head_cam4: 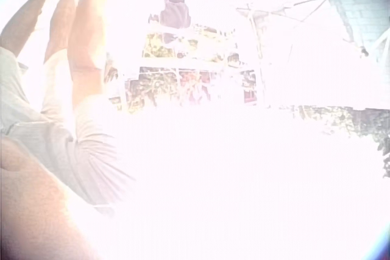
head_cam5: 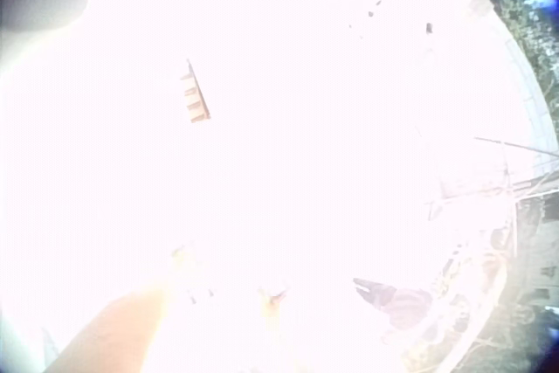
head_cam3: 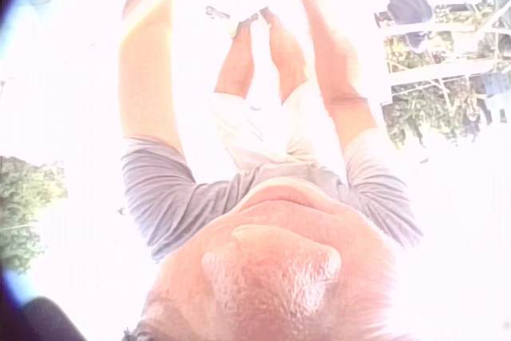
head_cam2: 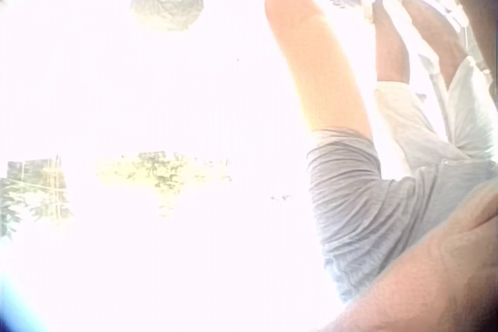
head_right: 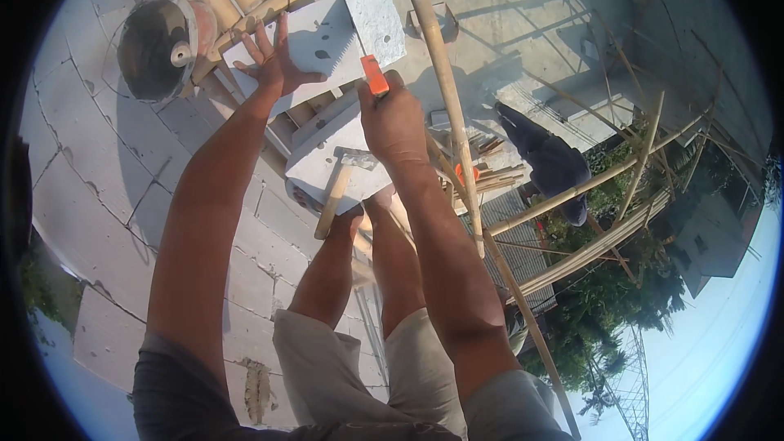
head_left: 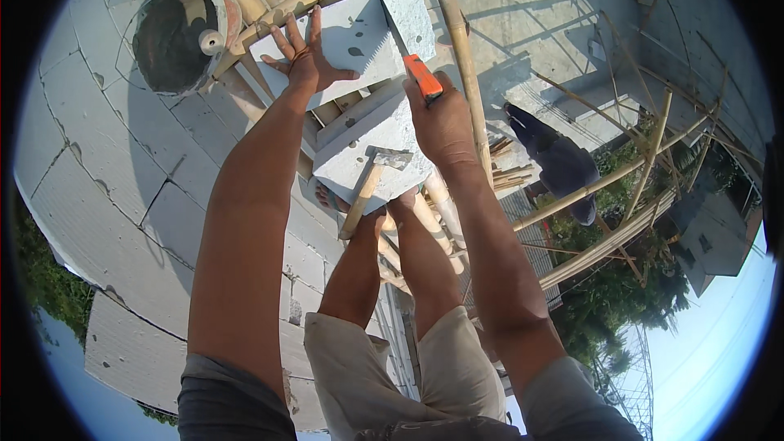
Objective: The person cuts a lightweight concrete block with a saw, applies mortar to the side of the cut block and a previously laid wall section using a trowel, and then places the block onto the wall, tapping it into place with the handle of a trowel and a hammer.
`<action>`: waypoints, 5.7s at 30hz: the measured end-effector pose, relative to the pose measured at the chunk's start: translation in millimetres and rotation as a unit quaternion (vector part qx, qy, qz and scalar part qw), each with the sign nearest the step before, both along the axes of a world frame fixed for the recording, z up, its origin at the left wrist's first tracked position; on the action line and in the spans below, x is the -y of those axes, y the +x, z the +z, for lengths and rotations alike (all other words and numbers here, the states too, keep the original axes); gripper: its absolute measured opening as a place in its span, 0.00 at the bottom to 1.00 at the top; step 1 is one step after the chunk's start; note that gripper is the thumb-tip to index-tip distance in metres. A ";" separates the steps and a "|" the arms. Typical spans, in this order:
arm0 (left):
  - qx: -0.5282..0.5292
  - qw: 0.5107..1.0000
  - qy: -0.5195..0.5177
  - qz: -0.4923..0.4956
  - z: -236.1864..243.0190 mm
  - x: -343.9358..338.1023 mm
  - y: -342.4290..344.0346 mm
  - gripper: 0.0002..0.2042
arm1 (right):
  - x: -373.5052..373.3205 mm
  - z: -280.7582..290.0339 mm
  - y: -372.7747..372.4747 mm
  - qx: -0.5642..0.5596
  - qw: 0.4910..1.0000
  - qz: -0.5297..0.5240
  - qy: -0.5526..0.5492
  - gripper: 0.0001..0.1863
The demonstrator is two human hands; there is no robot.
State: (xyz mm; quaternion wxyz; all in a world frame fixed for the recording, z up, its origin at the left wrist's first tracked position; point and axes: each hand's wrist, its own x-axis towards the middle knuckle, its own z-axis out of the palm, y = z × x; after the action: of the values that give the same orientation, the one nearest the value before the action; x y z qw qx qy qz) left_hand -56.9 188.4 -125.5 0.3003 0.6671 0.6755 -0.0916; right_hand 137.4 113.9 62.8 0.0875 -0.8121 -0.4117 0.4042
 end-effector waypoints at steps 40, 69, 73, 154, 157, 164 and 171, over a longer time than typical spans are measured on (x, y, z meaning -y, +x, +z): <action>-0.018 1.000 -0.021 0.001 4.1 -2.3 -35.5 0.81 | 85.7 79.6 -17.0 -0.039 0.997 0.002 -0.068 0.17; 0.027 0.999 0.023 -0.004 -8.9 10.8 -42.3 0.79 | 53.9 64.9 -11.6 -0.040 0.995 -0.002 -0.090 0.22; 0.045 0.999 0.020 -0.011 -9.1 3.4 4.1 0.80 | -56.2 -56.1 4.3 0.013 0.998 0.026 -0.064 0.25; 0.035 0.999 0.024 -0.025 -2.7 1.4 -8.2 0.80 | 6.4 -34.4 57.9 -0.173 0.959 -0.075 -0.210 0.20; 0.028 0.999 0.034 0.001 5.5 1.7 -34.7 0.79 | 34.1 -17.8 49.4 -0.186 0.966 -0.141 -0.108 0.25; 0.001 1.000 0.011 -0.025 11.7 -30.5 -32.3 0.64 | 104.6 1.1 63.3 -0.176 0.976 -0.120 0.033 0.23; 0.099 0.982 -0.127 -0.102 -4.7 -93.5 -67.9 0.53 | 145.3 -10.1 58.4 -0.243 0.941 -0.214 0.097 0.21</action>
State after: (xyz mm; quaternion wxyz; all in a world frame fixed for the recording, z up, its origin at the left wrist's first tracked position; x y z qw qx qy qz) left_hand -124.8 281.9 -130.1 0.4367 0.6951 0.5535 -0.1403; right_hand 195.8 -31.4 52.7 0.3478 -0.7457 -0.2316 0.5190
